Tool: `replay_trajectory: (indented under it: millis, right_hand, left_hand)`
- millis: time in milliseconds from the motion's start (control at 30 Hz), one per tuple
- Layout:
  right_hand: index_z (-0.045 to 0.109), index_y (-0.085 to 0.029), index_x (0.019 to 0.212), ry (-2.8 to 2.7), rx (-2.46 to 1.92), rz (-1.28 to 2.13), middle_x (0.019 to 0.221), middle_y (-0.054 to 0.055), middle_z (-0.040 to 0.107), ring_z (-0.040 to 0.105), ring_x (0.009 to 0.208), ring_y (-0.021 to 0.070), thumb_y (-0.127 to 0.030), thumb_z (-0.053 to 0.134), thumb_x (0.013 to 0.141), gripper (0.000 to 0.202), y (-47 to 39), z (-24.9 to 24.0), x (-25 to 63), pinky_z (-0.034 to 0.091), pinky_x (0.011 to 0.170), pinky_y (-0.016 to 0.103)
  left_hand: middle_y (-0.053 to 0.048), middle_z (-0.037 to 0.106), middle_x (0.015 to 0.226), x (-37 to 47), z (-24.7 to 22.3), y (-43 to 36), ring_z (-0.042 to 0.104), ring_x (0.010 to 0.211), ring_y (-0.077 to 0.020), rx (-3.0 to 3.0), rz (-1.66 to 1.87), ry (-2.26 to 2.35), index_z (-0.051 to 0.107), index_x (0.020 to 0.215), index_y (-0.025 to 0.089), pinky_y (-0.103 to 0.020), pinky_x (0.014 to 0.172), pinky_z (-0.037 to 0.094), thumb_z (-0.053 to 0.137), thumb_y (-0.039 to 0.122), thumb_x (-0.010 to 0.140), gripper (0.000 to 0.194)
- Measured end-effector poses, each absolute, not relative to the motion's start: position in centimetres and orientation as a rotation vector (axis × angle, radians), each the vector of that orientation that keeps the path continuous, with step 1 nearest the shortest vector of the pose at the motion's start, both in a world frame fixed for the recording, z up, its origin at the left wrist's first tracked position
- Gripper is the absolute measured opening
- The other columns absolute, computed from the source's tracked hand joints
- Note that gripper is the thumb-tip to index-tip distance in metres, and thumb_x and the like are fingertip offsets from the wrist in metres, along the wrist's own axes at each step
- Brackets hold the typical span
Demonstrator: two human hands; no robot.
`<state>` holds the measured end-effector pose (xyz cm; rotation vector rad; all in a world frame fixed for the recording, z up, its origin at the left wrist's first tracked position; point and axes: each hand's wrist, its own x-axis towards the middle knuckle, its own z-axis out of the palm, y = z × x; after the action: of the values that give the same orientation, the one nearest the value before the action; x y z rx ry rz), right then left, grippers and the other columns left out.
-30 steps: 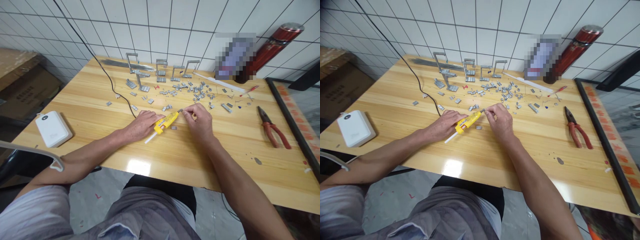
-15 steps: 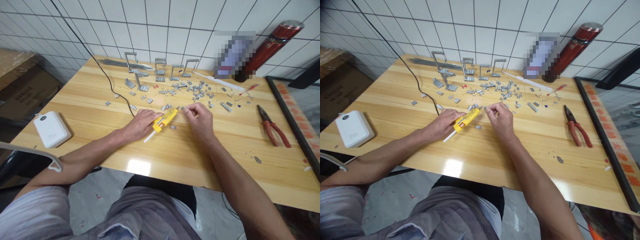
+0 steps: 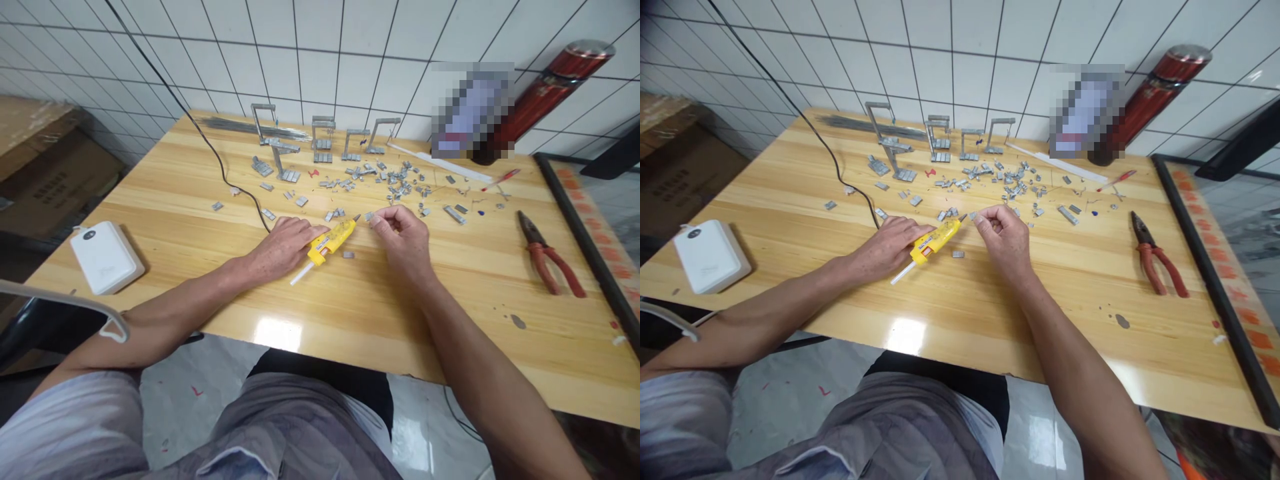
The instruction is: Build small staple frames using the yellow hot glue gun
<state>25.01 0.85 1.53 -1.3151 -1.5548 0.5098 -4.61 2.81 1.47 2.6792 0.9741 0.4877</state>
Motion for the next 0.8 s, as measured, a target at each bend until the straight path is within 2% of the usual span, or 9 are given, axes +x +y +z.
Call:
replay_trajectory:
  millis: [200, 300, 600, 800]
  right_hand:
    - [0.072, -0.028, 0.089, -1.714, -1.262, 0.325, 0.089, 0.003, 0.073, 0.061, 0.08, 0.0213, -0.037, 0.07, 0.102, 0.016, 1.11, 1.26, 25.18, 0.056, 0.081, 0.04]
    - [0.072, -0.028, 0.09, -1.76, -1.234, 0.272, 0.09, 0.003, 0.073, 0.062, 0.081, 0.0216, -0.032, 0.068, 0.103, 0.013, 1.13, 1.18, 25.17, 0.057, 0.081, 0.04]
    - [0.071, -0.027, 0.09, -1.797, -1.165, 0.166, 0.087, 0.003, 0.074, 0.064, 0.079, 0.0205, -0.024, 0.068, 0.102, 0.013, 1.22, 1.09, 25.03, 0.056, 0.078, 0.037]
    - [0.072, -0.027, 0.091, -1.807, -1.129, 0.152, 0.086, 0.002, 0.073, 0.066, 0.079, 0.021, -0.02, 0.068, 0.102, 0.013, 1.2, 0.97, 24.84, 0.057, 0.077, 0.038]
  left_hand:
    - [-0.011, 0.076, 0.122, -4.68, 1.44, 2.7, 0.066, 0.114, -0.0282, 2.652, 0.573, 0.957, 0.065, 0.156, 0.025, -0.044, 0.105, 0.046, 0.047, 0.029, 0.117, 0.043]
    - [-0.011, 0.076, 0.123, -4.72, 1.49, 2.65, 0.066, 0.114, -0.0277, 2.652, 0.567, 0.938, 0.064, 0.155, 0.024, -0.044, 0.105, 0.046, 0.046, 0.031, 0.118, 0.042]
    - [-0.011, 0.076, 0.117, -4.79, 1.19, 2.72, 0.067, 0.111, -0.0278, 2.703, 0.587, 0.871, 0.063, 0.155, 0.024, -0.043, 0.101, 0.045, 0.046, 0.022, 0.116, 0.043]
    - [-0.011, 0.076, 0.115, -4.71, 1.5, 2.63, 0.067, 0.109, -0.028, 2.681, 0.566, 0.865, 0.065, 0.152, 0.023, -0.044, 0.102, 0.045, 0.044, 0.024, 0.117, 0.041]
